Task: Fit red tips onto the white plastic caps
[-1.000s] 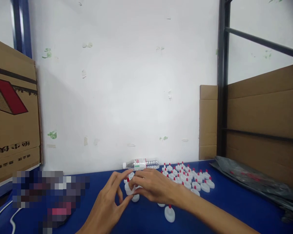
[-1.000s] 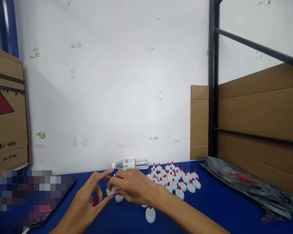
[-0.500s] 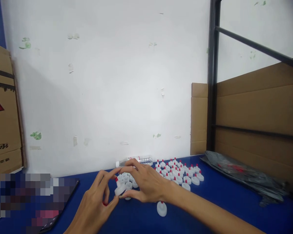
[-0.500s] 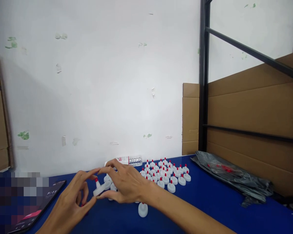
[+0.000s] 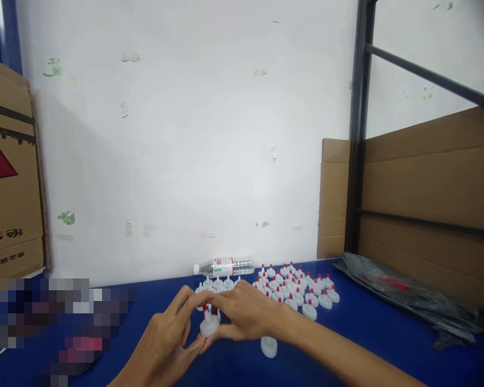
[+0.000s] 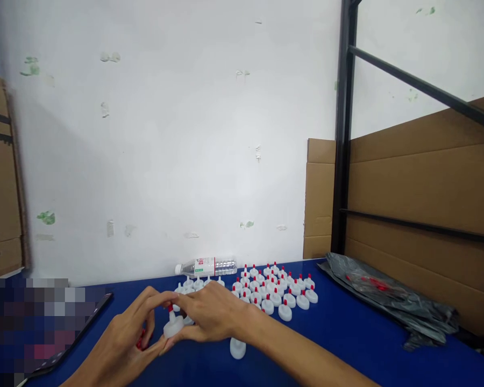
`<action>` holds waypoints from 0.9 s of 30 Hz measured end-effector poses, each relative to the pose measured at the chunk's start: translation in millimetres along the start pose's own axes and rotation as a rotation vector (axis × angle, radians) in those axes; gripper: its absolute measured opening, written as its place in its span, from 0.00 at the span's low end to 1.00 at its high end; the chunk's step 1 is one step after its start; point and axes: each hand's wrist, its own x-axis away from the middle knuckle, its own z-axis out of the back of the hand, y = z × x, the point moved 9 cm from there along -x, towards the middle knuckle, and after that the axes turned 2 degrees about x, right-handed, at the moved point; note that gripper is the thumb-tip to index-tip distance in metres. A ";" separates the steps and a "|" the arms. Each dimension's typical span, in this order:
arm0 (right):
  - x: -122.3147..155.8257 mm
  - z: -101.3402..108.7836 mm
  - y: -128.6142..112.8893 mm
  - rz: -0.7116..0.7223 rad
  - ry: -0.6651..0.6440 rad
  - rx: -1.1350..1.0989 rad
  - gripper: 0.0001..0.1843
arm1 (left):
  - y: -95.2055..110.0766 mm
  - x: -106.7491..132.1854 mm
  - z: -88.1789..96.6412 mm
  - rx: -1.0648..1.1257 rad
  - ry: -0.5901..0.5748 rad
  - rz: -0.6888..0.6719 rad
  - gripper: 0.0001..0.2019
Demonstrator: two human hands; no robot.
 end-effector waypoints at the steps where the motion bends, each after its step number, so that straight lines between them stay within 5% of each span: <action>1: 0.7 1.6 -1.0 0.002 0.015 0.008 0.25 | 1.4 -0.2 0.7 0.001 0.001 -0.004 0.24; 7: 1.2 7.0 -6.5 0.019 0.036 0.013 0.20 | -1.3 2.6 -4.8 0.071 -0.062 0.037 0.25; 14: 0.5 23.0 4.6 -0.080 0.118 -0.144 0.50 | -10.9 2.7 -8.1 0.206 -0.083 0.190 0.29; 19: 2.2 23.6 -7.7 0.002 0.064 -0.175 0.32 | -15.4 4.5 -7.4 0.276 -0.055 0.236 0.36; 27: 3.4 16.0 -8.1 0.017 0.067 -0.185 0.30 | -19.5 6.4 -9.2 0.327 -0.063 0.361 0.39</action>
